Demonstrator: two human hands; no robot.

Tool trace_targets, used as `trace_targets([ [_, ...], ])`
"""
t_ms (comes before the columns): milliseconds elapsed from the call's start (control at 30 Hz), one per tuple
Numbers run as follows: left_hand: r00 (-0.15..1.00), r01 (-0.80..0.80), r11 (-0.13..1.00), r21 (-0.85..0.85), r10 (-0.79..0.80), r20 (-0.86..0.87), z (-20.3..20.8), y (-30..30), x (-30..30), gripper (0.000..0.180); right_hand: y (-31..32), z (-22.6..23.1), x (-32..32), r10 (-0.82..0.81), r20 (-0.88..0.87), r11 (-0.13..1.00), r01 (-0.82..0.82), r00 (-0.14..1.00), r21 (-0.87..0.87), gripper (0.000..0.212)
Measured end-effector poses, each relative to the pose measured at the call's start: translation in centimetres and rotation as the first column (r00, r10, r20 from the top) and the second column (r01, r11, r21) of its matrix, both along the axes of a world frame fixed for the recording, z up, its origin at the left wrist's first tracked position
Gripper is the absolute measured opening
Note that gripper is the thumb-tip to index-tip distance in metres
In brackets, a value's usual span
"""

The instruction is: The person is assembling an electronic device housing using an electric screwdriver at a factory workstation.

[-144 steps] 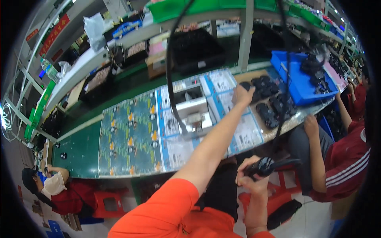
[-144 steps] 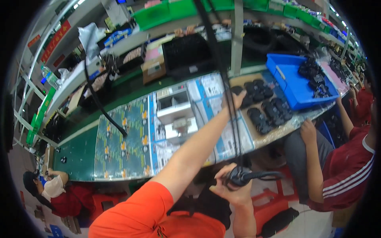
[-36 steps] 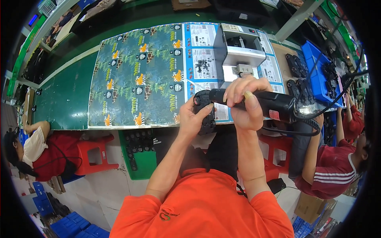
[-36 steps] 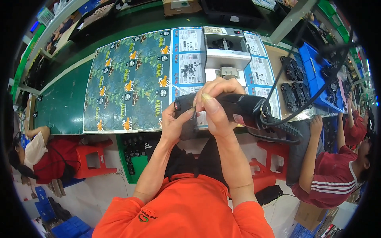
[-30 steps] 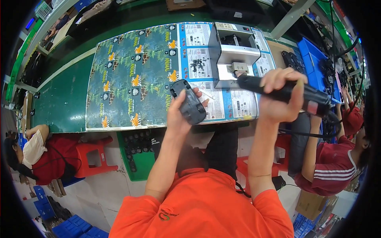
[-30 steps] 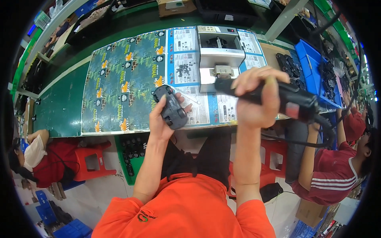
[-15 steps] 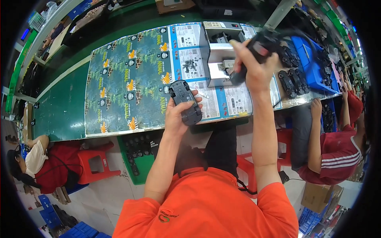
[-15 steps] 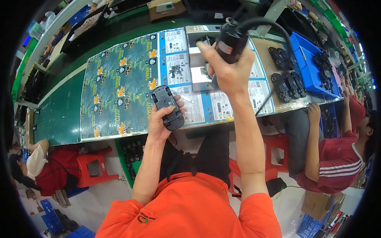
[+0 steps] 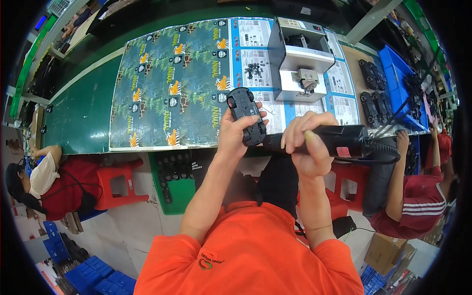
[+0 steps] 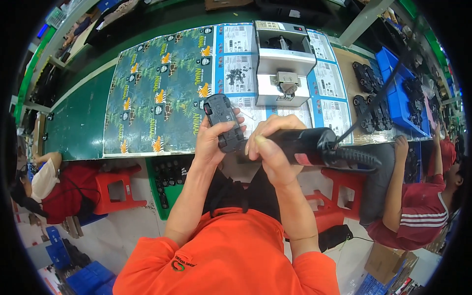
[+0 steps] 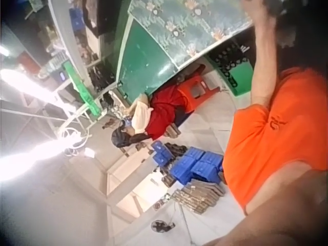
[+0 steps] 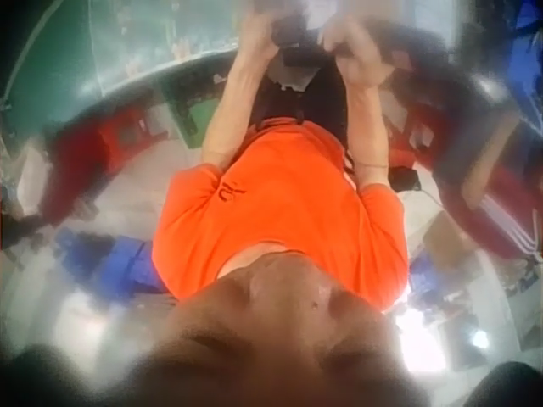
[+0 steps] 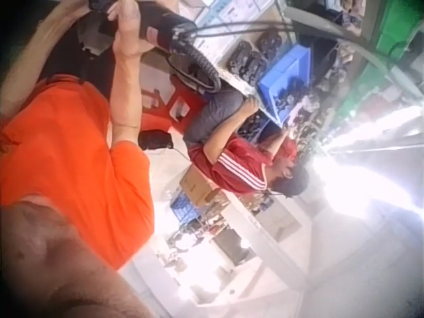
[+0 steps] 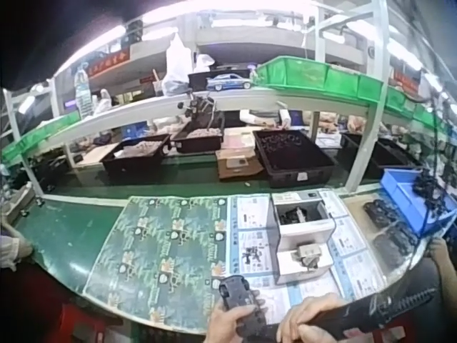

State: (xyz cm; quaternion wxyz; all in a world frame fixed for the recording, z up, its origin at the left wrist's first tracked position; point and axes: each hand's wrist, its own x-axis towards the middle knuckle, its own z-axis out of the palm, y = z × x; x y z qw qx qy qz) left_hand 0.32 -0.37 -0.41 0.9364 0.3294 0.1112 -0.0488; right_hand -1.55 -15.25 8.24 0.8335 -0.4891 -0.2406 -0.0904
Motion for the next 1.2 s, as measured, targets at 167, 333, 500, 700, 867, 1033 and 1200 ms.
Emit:
trace_targets([
  [167,1.0,0.002,1.0,-0.012,-0.002,0.0,0.1,-0.1,-0.1,0.047,0.1,0.3,-0.7,0.037,0.011,0.999,-0.037,0.999,0.017,0.016],
  [333,1.0,0.011,1.0,-0.02,-0.011,-0.026,0.1,0.0,-0.3,0.045,-0.8,1.1,-0.8,0.086,0.017,0.989,-0.087,0.996,0.116,0.017],
  [500,0.999,0.029,1.0,-0.008,-0.029,-0.019,0.1,-0.6,0.1,0.045,-0.7,0.8,-1.2,-0.014,0.03,1.0,0.014,0.999,0.005,0.019],
  [700,0.999,0.005,1.0,0.013,-0.004,-0.038,0.2,0.3,0.6,0.045,0.6,-0.2,-0.5,0.023,-0.032,0.997,-0.025,0.999,-0.077,0.018],
  [867,0.973,0.018,0.999,-0.035,-0.025,-0.231,0.5,0.3,-0.1,0.049,0.3,-2.5,-0.4,0.02,0.104,0.994,-0.009,0.994,-0.106,0.01],
  [1033,0.998,0.057,0.997,-0.054,-0.058,-0.02,-1.7,-1.4,0.5,0.039,-0.5,-1.8,-0.7,0.035,0.048,0.998,-0.037,0.998,0.041,0.023],
  [1200,0.998,0.052,0.999,-0.003,-0.052,-0.017,-0.8,0.4,-0.7,0.036,1.2,-2.0,-0.8,0.101,0.062,0.99,-0.107,0.993,0.089,0.022],
])
